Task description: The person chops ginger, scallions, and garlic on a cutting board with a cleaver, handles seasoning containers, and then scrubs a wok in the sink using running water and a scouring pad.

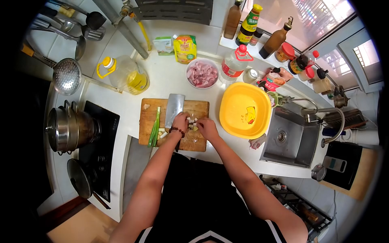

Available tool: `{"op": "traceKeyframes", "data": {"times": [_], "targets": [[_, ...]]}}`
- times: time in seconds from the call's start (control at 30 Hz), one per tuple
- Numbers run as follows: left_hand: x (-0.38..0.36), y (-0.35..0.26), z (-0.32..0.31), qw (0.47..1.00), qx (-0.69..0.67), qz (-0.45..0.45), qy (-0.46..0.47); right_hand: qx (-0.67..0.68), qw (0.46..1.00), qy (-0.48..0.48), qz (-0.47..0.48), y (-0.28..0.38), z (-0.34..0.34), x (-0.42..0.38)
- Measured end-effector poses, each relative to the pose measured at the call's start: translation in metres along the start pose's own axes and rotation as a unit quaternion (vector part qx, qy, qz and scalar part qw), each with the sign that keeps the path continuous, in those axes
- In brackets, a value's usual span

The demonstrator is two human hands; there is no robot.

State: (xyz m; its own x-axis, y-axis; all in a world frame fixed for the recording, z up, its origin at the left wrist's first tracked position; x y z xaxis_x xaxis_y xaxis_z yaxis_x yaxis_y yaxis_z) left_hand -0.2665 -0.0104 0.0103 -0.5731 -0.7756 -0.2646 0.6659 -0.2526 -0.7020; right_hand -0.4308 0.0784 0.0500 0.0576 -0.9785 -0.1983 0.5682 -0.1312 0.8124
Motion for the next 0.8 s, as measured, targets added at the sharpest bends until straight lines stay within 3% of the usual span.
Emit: {"op": "traceKeyframes", "data": {"times": [0.13,0.27,0.37,0.43,0.47,0.5,0.53,0.6,0.8], "targets": [[-0.007,-0.002,0.005,1.0,-0.001,0.007,0.021,-0.02,1.0,-0.017,0.003,-0.002,0.003,-0.005],[-0.017,-0.014,0.014,1.0,-0.002,-0.015,-0.003,-0.057,0.993,-0.084,0.068,0.006,0.006,-0.004],[-0.019,-0.012,0.014,0.996,-0.068,0.052,0.027,-0.057,0.99,-0.107,0.077,0.016,0.006,0.0],[-0.02,-0.003,0.004,0.963,-0.259,0.054,0.051,-0.026,0.992,-0.105,0.072,0.025,0.005,0.001],[-0.022,0.001,0.001,0.963,-0.259,0.055,0.051,0.072,0.994,-0.075,0.038,0.026,0.003,0.003],[-0.026,-0.004,0.0,0.932,-0.353,0.05,0.071,0.169,0.985,-0.043,0.004,0.025,0.0,0.005],[-0.03,-0.009,0.001,0.891,-0.443,0.046,0.091,0.17,0.984,-0.042,0.004,0.024,0.0,0.005],[-0.037,-0.012,0.003,0.872,-0.481,0.046,0.083,0.138,0.988,-0.043,0.048,0.027,0.003,0.004],[-0.044,-0.016,0.002,0.827,-0.556,0.051,0.071,0.13,0.989,-0.027,0.063,0.039,0.009,-0.002]]}}
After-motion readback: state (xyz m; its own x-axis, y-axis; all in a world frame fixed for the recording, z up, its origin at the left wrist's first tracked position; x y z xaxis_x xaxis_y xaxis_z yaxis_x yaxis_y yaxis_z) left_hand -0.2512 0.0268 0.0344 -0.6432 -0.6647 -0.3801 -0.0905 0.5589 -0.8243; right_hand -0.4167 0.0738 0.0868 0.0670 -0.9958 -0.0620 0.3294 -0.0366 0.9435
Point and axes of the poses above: each hand's wrist, its own x-axis towards the middle knuckle, its own z-axis out of the back of the hand, y = z × x, the point moved 3 cm from there along x, towards the middle knuckle, and after that the axes turned 14 degrees about y, right-handed, at the moved point
